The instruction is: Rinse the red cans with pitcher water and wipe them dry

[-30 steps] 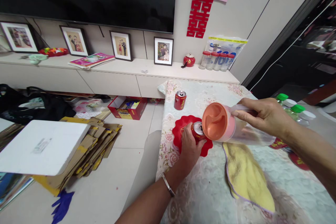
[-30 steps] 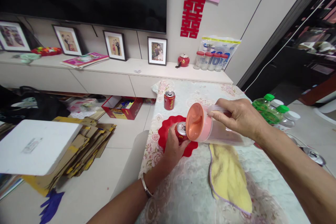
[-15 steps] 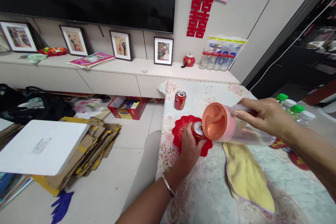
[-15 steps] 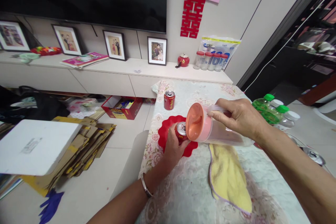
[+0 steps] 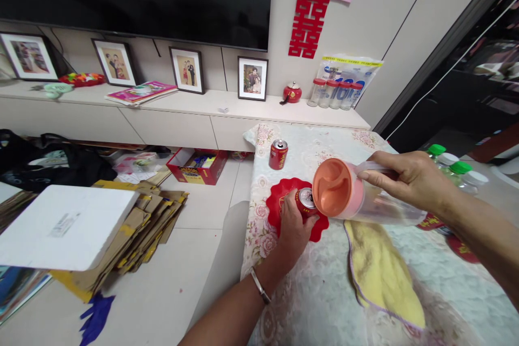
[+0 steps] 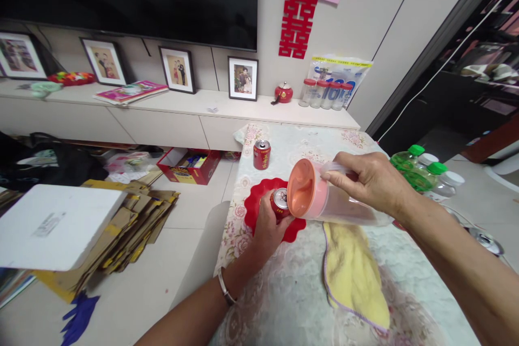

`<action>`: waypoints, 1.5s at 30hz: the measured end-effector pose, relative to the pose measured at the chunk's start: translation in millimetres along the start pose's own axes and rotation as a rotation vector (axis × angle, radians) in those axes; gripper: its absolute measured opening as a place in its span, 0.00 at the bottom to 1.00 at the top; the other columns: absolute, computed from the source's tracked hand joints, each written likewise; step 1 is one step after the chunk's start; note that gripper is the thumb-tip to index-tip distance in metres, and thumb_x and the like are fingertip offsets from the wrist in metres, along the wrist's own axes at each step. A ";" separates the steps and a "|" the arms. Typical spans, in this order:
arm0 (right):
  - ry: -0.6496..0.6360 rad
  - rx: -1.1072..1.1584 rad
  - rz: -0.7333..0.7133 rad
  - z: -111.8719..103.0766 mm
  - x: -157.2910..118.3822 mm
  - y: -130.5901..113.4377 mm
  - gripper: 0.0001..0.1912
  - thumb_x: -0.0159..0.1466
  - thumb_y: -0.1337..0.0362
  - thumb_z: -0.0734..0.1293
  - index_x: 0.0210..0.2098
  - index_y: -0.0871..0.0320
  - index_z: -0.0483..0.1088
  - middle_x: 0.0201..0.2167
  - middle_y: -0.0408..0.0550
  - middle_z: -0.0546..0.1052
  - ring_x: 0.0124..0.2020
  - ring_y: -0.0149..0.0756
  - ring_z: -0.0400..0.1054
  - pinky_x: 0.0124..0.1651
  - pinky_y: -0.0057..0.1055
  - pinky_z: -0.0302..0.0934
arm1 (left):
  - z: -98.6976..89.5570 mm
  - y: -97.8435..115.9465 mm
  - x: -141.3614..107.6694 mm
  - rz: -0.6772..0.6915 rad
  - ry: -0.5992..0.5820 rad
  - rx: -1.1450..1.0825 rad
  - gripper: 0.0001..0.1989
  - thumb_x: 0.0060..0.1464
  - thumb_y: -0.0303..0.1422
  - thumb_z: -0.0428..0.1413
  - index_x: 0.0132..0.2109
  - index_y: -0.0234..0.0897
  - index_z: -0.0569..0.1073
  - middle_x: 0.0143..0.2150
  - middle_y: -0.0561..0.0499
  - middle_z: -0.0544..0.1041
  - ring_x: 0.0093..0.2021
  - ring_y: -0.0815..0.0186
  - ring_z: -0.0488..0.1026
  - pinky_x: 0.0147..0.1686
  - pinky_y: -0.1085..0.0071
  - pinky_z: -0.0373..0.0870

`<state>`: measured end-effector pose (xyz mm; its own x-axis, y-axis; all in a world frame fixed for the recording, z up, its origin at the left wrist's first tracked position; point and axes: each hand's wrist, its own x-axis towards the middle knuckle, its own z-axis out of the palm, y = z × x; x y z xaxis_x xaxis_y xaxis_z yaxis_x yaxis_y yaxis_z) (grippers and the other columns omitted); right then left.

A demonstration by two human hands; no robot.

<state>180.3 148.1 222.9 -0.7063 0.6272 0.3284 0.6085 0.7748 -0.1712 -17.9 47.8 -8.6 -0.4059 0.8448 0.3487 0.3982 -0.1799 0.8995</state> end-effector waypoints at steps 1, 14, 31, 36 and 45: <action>-0.003 0.004 0.007 0.0 0.0 0.1 0.27 0.73 0.38 0.63 0.32 0.53 0.73 0.16 0.39 0.66 0.17 0.30 0.56 0.25 0.33 0.52 | -0.1 0.2 0.0 -0.001 -0.001 0.000 0.39 0.53 0.28 0.69 0.67 0.40 0.63 0.64 0.36 0.73 0.66 0.42 0.72 0.66 0.40 0.70; -0.014 -0.007 0.022 -0.7 -1.6 -1.6 0.29 0.73 0.37 0.62 0.32 0.54 0.73 0.16 0.39 0.66 0.18 0.29 0.58 0.26 0.33 0.52 | 1.9 -2.4 -0.6 0.005 -0.001 0.007 0.40 0.53 0.30 0.69 0.69 0.39 0.62 0.66 0.34 0.72 0.68 0.41 0.71 0.67 0.39 0.69; 0.009 -0.020 -0.009 0.2 -0.8 -1.6 0.29 0.73 0.37 0.62 0.28 0.53 0.68 0.15 0.38 0.63 0.17 0.29 0.54 0.25 0.33 0.49 | -1.3 -1.1 -1.1 0.015 -0.017 0.005 0.40 0.54 0.29 0.68 0.70 0.38 0.61 0.66 0.35 0.72 0.68 0.42 0.71 0.68 0.41 0.68; 0.010 -0.032 -0.017 -0.3 -1.5 -0.8 0.29 0.74 0.37 0.61 0.30 0.54 0.70 0.15 0.37 0.63 0.17 0.28 0.54 0.25 0.33 0.50 | -0.3 -1.7 -1.0 0.016 -0.010 0.002 0.40 0.54 0.29 0.69 0.70 0.38 0.62 0.66 0.35 0.72 0.68 0.42 0.71 0.68 0.41 0.68; 0.024 -0.018 -0.037 0.5 -1.6 -0.2 0.28 0.74 0.38 0.62 0.30 0.54 0.70 0.15 0.37 0.63 0.17 0.27 0.53 0.24 0.31 0.49 | 0.5 -2.9 -1.1 0.012 -0.012 -0.001 0.40 0.54 0.29 0.69 0.70 0.37 0.61 0.67 0.33 0.72 0.68 0.40 0.70 0.67 0.40 0.69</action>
<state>181.1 147.0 222.0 -0.7198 0.5956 0.3566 0.5886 0.7960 -0.1412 -18.2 47.6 -11.7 -0.3914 0.8483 0.3567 0.4022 -0.1909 0.8954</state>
